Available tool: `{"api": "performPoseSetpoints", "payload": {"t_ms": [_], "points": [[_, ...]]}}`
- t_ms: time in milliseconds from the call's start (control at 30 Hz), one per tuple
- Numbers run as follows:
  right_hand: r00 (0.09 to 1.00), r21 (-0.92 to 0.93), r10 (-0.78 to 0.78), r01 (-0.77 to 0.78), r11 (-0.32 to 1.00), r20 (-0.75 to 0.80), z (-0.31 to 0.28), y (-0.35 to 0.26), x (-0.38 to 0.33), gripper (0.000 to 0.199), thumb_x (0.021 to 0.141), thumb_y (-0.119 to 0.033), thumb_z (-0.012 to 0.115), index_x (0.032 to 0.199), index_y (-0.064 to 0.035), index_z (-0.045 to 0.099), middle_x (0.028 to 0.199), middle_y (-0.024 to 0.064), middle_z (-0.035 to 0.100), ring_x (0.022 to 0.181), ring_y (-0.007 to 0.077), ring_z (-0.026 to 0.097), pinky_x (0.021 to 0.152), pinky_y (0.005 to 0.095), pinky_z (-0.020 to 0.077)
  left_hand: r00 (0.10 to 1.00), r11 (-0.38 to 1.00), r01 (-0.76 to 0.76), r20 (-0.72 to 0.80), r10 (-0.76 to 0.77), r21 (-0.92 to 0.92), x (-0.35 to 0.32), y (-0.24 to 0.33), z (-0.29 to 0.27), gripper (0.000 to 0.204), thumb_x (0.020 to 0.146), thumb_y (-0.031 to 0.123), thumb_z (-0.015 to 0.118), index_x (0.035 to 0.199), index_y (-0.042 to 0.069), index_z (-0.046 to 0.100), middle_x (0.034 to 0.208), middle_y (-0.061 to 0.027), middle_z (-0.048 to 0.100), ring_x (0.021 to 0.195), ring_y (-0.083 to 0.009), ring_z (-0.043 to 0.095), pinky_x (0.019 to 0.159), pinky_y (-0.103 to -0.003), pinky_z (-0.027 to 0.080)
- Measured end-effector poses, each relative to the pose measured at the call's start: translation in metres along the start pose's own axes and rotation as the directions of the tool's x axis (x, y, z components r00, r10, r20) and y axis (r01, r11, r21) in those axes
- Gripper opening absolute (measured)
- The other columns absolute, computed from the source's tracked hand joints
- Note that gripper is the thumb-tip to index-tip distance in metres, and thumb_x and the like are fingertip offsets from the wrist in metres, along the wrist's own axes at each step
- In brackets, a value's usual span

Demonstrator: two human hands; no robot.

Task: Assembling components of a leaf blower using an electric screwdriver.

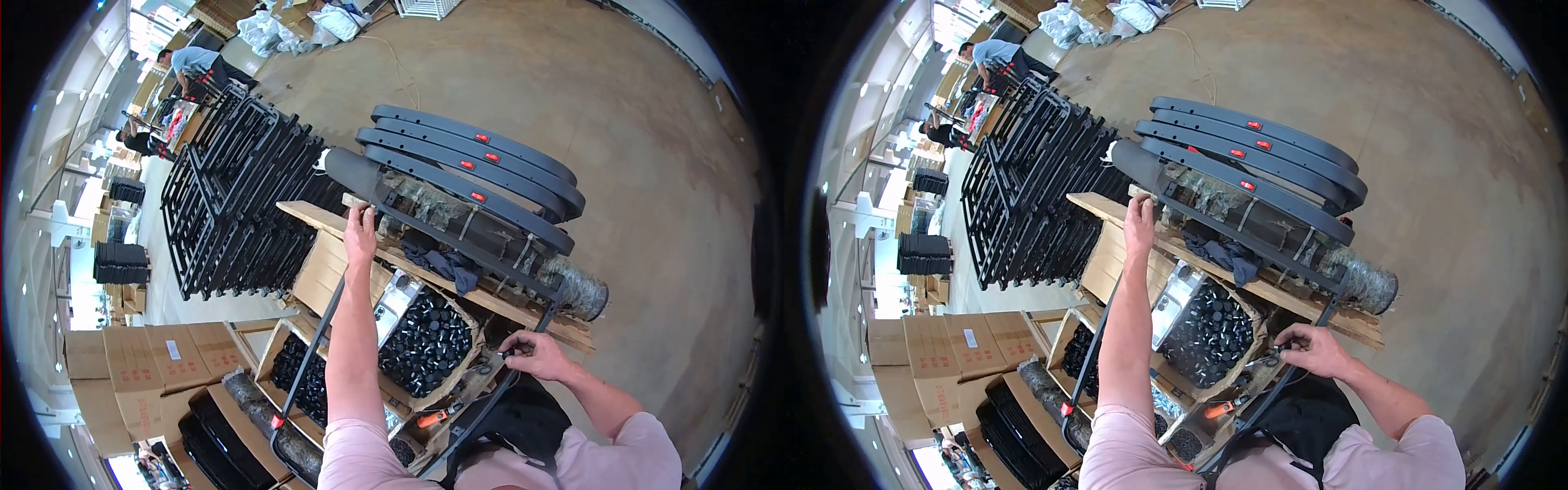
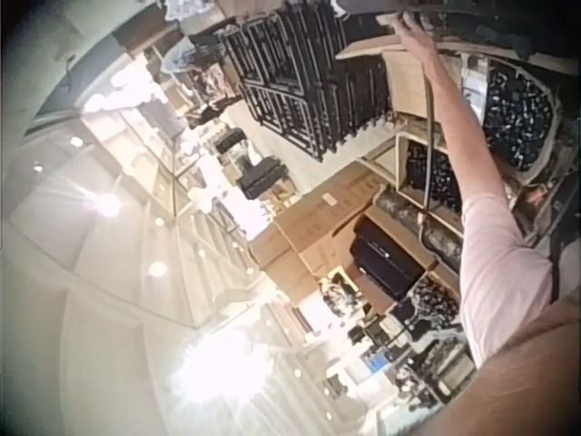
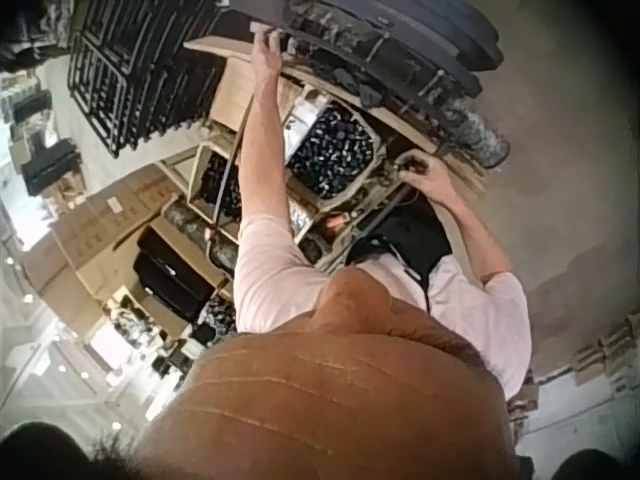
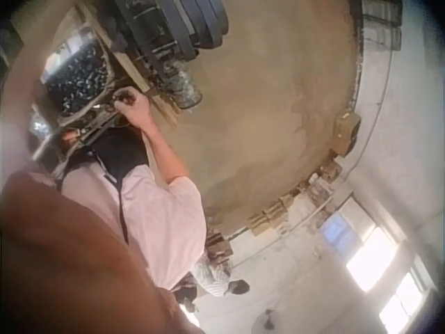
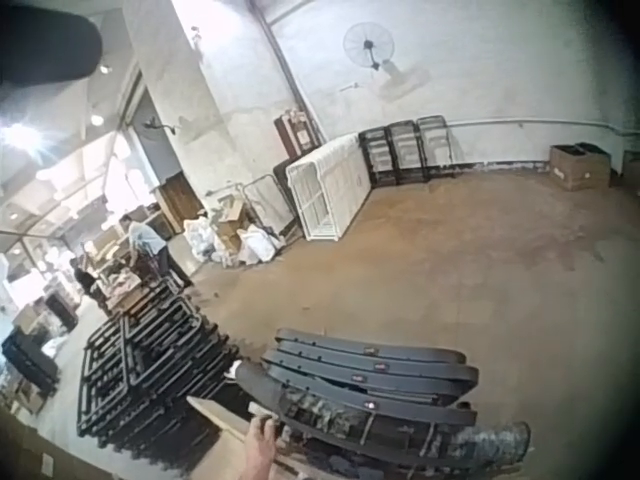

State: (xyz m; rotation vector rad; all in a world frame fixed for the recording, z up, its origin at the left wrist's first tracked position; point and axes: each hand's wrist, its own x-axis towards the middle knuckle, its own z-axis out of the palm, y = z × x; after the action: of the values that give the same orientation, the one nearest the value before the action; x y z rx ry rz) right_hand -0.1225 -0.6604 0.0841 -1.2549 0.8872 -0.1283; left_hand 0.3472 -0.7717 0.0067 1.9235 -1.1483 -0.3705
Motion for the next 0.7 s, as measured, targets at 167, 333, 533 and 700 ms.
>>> {"api": "performPoseSetpoints", "payload": {"t_ms": [167, 333, 533, 700], "points": [[0.987, 0.182, -0.018, 0.046, 0.982, -0.157, 0.003, -0.001, -0.002, 0.032, 0.087, -0.016, 0.079, 0.116, -0.0042, 0.074, 0.09, -0.002, 0.065, 0.08, 0.007, 0.059, 0.074, 0.0264, 0.0521, 1.0, 0.999, -0.013, -0.003, 0.013, -0.043, -0.004, -0.009, -0.004, 0.033, 0.109, 0.024, 0.059, 0.137, 0.007, 0.064, 0.116, -0.0108, 0.075, 0.111, -0.0212, 0.069, 0.1, -0.035, 0.052], [0.978, -0.044, 0.011, -0.021, 0.999, -0.207, -0.011, -0.004, -0.004, 0.03, 0.085, -0.01, 0.077, 0.115, -0.0051, 0.074, 0.099, 0.0013, 0.068, 0.085, 0.009, 0.062, 0.077, 0.0273, 0.0546, 0.999, 0.996, 0.023, -0.04, -0.027, -0.087, -0.008, -0.018, -0.007, 0.033, 0.109, 0.02, 0.058, 0.139, 0.006, 0.063, 0.129, -0.0119, 0.071, 0.117, -0.0225, 0.067, 0.104, -0.035, 0.051], [0.879, -0.305, -0.311, 0.204, 0.93, -0.36, -0.028, -0.004, -0.009, 0.031, 0.082, -0.003, 0.075, 0.112, -0.0025, 0.073, 0.114, 0.0054, 0.066, 0.089, 0.0133, 0.065, 0.075, 0.0287, 0.0554, 0.988, 0.984, -0.081, 0.118, 0.101, -0.161, -0.009, -0.014, -0.006, 0.033, 0.109, 0.015, 0.053, 0.139, 0.007, 0.064, 0.134, -0.0125, 0.067, 0.126, -0.0253, 0.063, 0.112, -0.036, 0.045], [0.818, -0.398, -0.324, 0.128, 0.908, -0.475, -0.045, -0.005, -0.009, 0.031, 0.083, -0.001, 0.073, 0.114, -0.0041, 0.072, 0.107, 0.0061, 0.065, 0.088, 0.0151, 0.065, 0.075, 0.0289, 0.0552, 0.978, 0.972, -0.139, 0.13, 0.165, -0.19, -0.001, -0.025, -0.008, 0.04, 0.103, 0.009, 0.046, 0.135, 0.008, 0.069, 0.135, -0.0142, 0.066, 0.133, -0.029, 0.058, 0.118, -0.037, 0.04]]}}
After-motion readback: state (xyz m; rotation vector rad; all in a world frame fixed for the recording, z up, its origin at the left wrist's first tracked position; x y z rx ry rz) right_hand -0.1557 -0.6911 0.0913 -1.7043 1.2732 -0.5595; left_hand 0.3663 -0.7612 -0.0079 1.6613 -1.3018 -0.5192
